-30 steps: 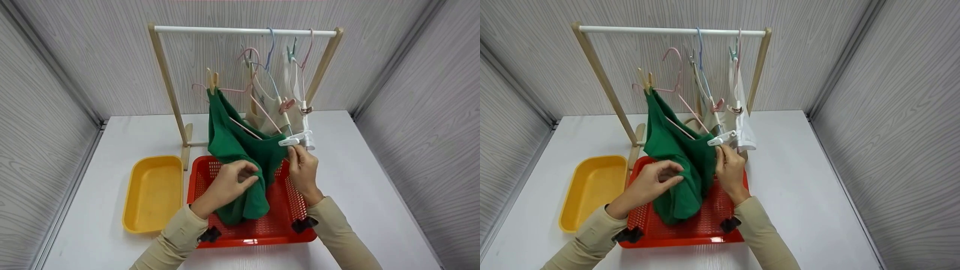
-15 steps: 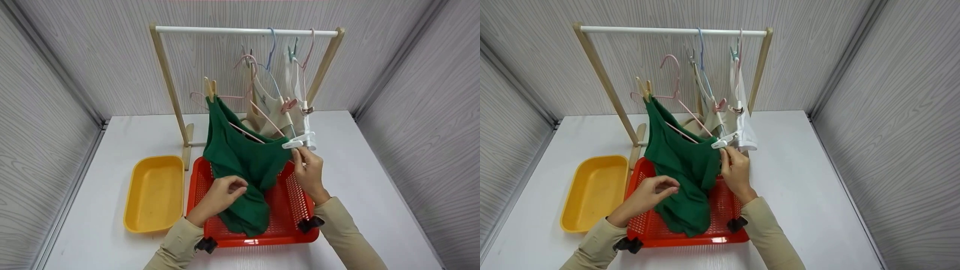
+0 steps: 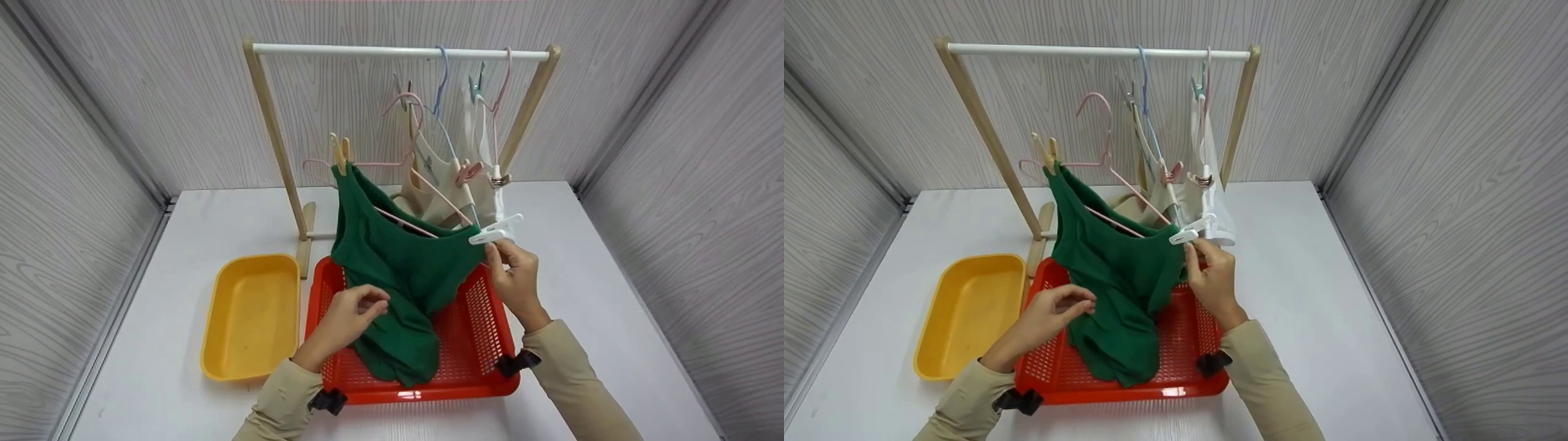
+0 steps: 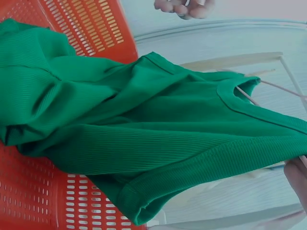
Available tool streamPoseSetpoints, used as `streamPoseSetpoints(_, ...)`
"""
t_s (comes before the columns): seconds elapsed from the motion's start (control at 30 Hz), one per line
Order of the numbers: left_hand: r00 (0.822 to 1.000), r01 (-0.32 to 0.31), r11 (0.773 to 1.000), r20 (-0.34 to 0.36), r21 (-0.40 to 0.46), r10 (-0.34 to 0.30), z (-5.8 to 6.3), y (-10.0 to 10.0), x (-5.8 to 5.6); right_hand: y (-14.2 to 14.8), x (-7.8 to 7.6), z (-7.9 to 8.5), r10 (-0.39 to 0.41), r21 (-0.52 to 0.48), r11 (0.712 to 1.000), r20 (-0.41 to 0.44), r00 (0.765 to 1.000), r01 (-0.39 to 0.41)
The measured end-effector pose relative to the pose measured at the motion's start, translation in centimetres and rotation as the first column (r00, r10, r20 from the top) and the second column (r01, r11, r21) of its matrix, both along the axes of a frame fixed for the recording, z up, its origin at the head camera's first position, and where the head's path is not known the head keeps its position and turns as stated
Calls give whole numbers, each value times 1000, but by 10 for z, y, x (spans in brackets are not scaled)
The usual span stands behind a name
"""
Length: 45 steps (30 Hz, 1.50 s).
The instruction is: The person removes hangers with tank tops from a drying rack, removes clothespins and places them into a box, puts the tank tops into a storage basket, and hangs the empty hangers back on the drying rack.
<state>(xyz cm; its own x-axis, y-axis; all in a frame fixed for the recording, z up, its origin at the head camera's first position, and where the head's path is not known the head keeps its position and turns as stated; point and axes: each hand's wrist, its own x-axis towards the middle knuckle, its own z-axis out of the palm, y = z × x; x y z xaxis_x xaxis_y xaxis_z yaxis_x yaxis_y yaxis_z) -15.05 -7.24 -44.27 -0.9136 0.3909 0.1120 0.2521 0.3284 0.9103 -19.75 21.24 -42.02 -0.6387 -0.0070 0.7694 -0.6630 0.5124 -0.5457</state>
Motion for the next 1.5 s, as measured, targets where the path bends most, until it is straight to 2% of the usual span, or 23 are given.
streamPoseSetpoints(0.23, 999, -28, 1000, 31, 12, 27, -1, -6, 0, 6, 0, 2, 63, -20, 998, 18, 998, -63)
streamPoseSetpoints(0.53, 996, -85, 996, 27, 31, 84, 0, -13, 0, 16, 2, 1, 104, -24, 994, 40, 994, -103)
streamPoseSetpoints(0.83, 992, -123, 991, 21, 59, 121, 0, -22, -2, 26, 5, 2, 222, -74, 973, 54, 974, -218)
streamPoseSetpoints(1.23, 965, -262, 961, 44, 83, 259, 8, -39, -3, 45, 10, -4, 337, -106, 939, 77, 938, -328)
streamPoseSetpoints(1.5, 953, -304, 948, 38, 92, 301, 14, -50, -5, 52, 14, -8, 350, -97, 936, 128, 928, -339)
